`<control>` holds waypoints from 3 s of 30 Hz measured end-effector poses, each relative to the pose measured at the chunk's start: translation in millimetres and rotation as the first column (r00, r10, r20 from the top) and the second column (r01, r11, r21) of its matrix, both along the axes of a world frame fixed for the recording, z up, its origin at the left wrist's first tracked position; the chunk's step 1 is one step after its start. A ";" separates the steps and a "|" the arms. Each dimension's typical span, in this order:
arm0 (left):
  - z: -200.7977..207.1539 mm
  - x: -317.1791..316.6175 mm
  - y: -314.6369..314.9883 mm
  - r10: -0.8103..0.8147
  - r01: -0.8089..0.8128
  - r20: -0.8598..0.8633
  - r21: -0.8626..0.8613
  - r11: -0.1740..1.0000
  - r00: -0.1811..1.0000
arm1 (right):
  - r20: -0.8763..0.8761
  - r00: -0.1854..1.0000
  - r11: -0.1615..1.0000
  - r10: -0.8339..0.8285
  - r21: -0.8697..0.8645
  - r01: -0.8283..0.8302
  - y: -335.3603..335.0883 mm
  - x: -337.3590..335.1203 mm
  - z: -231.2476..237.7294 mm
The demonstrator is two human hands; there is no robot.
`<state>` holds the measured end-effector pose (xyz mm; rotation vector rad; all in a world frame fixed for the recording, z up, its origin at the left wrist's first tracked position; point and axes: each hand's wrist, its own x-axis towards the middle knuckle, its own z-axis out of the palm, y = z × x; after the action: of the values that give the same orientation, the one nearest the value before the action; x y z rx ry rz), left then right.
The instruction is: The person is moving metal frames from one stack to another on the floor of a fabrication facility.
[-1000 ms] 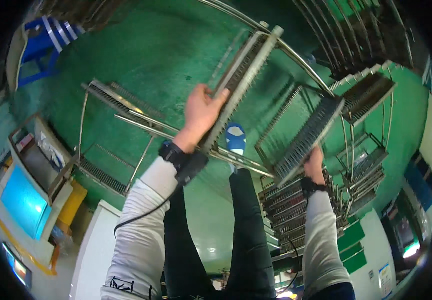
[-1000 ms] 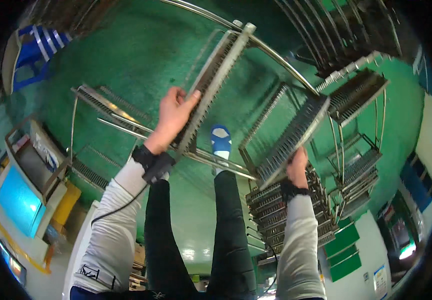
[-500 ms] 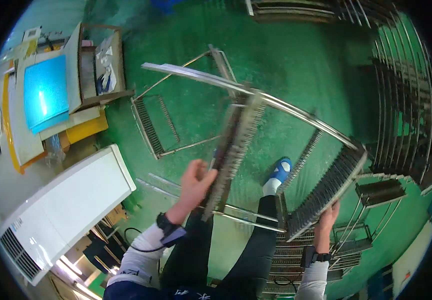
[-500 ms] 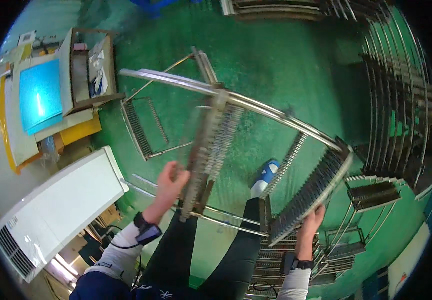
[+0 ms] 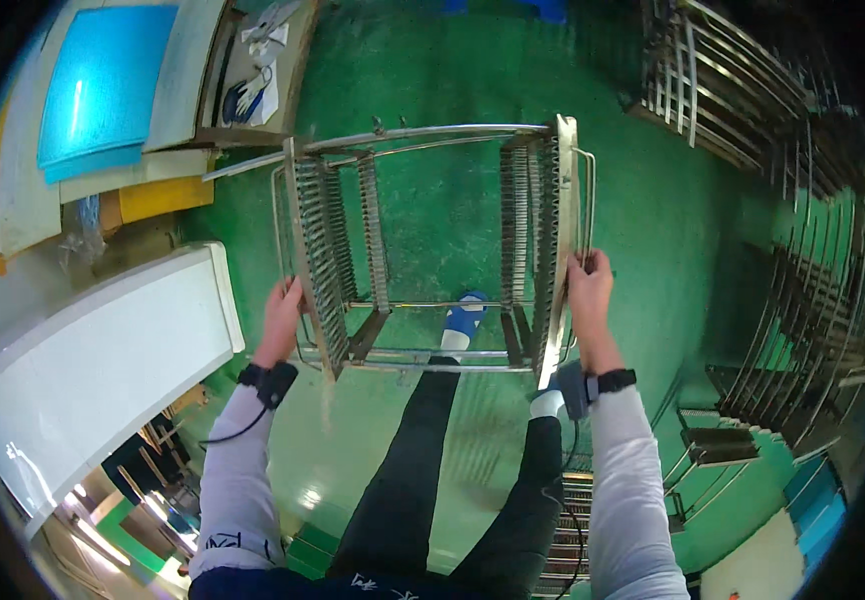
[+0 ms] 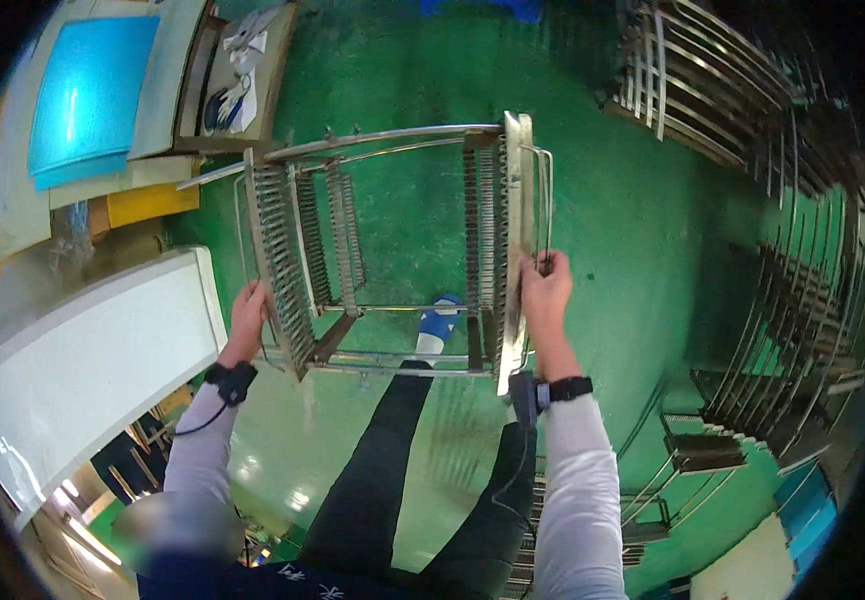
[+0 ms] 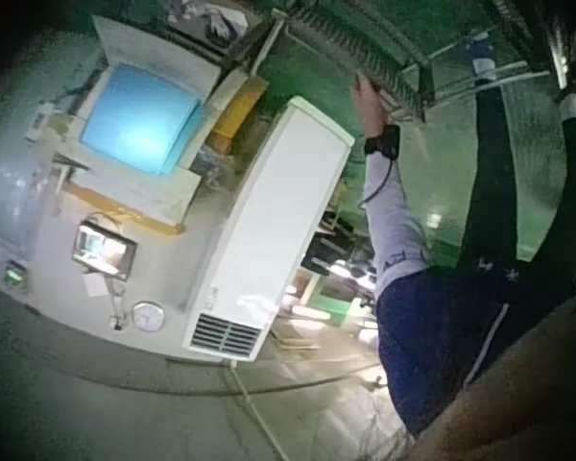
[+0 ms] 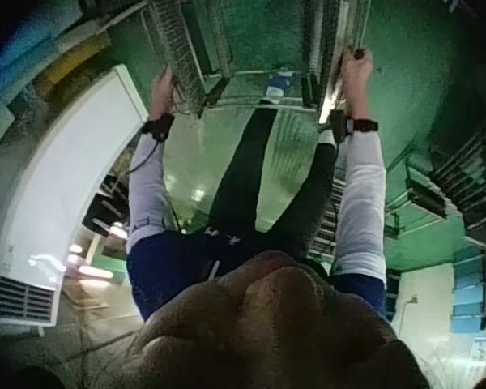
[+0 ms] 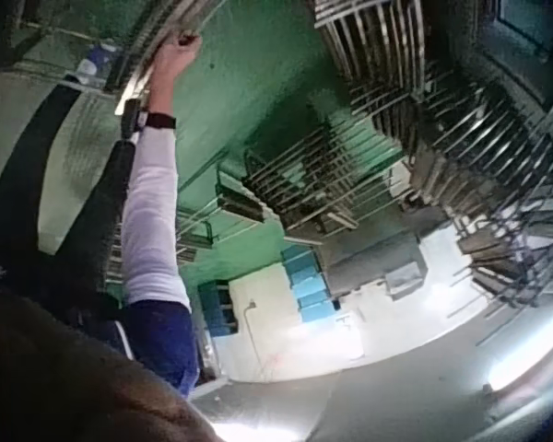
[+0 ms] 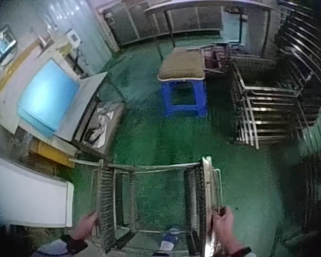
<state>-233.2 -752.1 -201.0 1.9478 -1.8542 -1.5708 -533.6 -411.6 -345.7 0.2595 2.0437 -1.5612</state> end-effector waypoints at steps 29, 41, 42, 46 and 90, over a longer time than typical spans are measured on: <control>-218.5 99.2 -93.1 0.073 -0.077 0.068 0.057 0.995 0.995 | 0.009 0.899 0.798 0.437 0.457 -0.393 -43.5 -22.3 -112.9; -206.6 112.0 -132.2 -0.124 0.120 0.006 0.191 0.974 0.992 | -0.176 0.919 0.801 0.352 0.565 -0.198 -38.2 -19.1 -132.7; -213.1 103.5 -126.3 -0.123 0.118 0.010 0.229 0.966 0.992 | -0.070 0.966 0.883 0.248 0.426 -0.196 -29.0 -26.4 -134.9; -199.3 105.6 -137.9 -0.097 0.059 0.090 0.355 0.933 0.991 | 0.182 0.970 0.963 0.163 0.186 -0.197 -38.9 -34.6 -123.6; -30.5 -453.7 138.6 -0.989 0.873 0.006 -0.471 0.126 0.146 | 0.274 0.374 0.428 -0.886 0.172 0.887 272.3 163.7 44.7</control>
<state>-686.8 -613.5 -231.6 -0.0007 -3.1088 -1.2301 -369.9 -139.2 -301.0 1.7792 1.6293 -1.8787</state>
